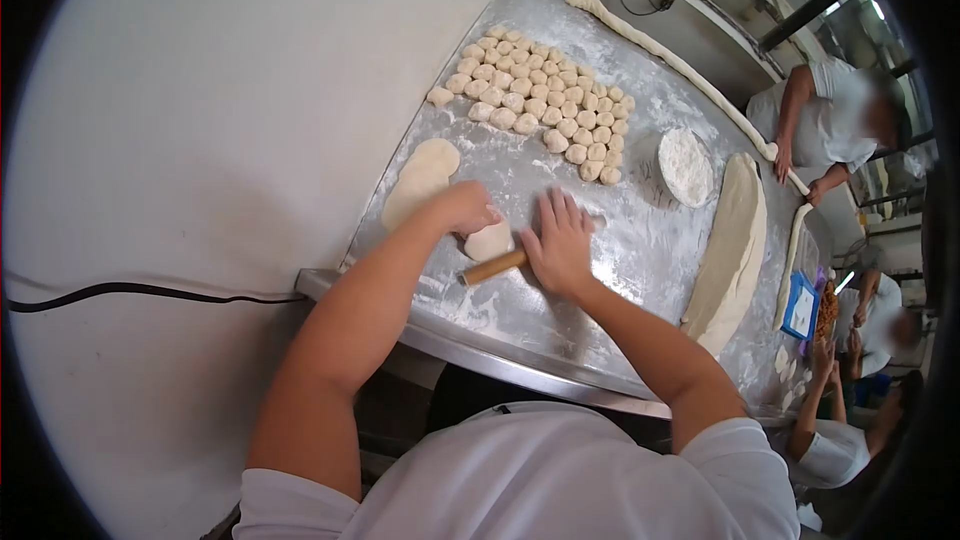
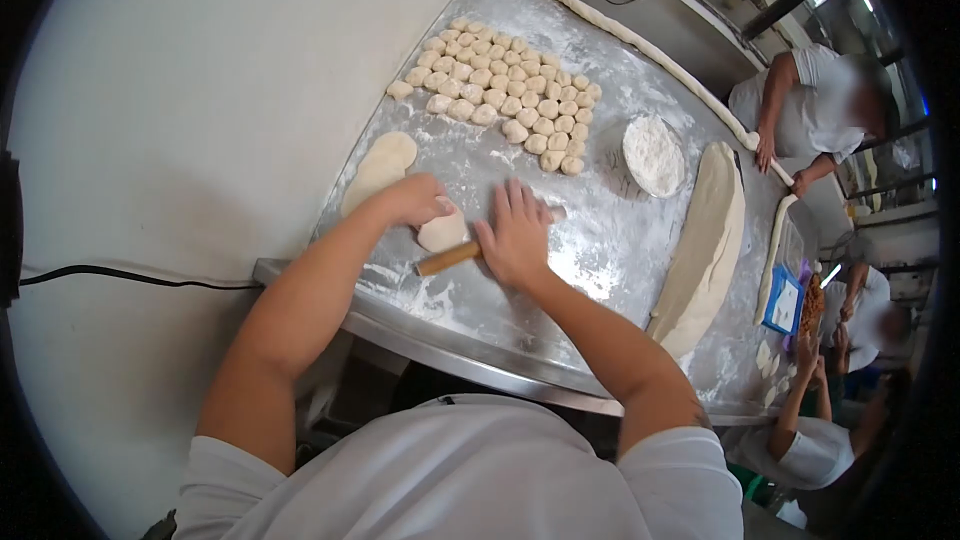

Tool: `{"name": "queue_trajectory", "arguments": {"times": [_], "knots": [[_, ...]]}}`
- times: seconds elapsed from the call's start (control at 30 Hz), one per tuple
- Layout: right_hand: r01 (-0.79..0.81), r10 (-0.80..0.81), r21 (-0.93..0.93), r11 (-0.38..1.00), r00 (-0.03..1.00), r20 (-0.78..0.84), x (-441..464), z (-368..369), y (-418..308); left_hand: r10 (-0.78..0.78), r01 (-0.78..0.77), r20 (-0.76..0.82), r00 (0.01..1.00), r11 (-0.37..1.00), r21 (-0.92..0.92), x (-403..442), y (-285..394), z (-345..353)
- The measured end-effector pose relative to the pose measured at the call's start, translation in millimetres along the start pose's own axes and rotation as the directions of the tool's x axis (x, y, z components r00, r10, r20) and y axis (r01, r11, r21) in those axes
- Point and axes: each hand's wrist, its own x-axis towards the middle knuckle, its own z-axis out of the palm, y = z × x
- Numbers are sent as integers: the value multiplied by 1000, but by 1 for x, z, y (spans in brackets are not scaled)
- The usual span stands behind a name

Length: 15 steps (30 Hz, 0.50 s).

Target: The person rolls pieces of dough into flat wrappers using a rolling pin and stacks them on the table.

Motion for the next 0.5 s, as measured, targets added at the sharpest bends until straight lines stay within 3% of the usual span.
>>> {"name": "queue_trajectory", "arguments": {"times": [0.03, 0.1, 0.17, 0.23, 0.33, 0.37, 0.43, 0.5], "knots": [[26, -24, -38, 999, 998, 52, -30, -4, 10, -70, 76, 40, 997, 978, -192, -5, 4, -1], [110, -105, -67, 992, 991, 81, -58, -8, 25, 17, -19, 121, 993, 1000, 16, 7, -7, 0], [103, -93, -102, 989, 991, 94, -50, -7, 23, -17, -7, 180, 984, 992, 129, 14, -13, 3], [27, -16, -105, 994, 995, 98, 9, -11, -3, -150, 123, 193, 970, 982, 144, -3, 12, -6], [10, -20, -148, 989, 998, -64, 76, 7, -20, -31, 42, -33, 999, 915, 401, -10, 20, -4], [16, -31, -137, 990, 994, -104, 85, 12, -22, -55, 84, -86, 995, 923, 375, -5, 14, -2], [61, -74, -79, 995, 981, -178, 77, 11, -19, 31, 9, -107, 994, 933, 359, -6, 8, -5], [63, -66, -90, 994, 997, -33, 22, 6, -6, 62, -32, -111, 992, 968, 250, -1, 0, 0]]}}
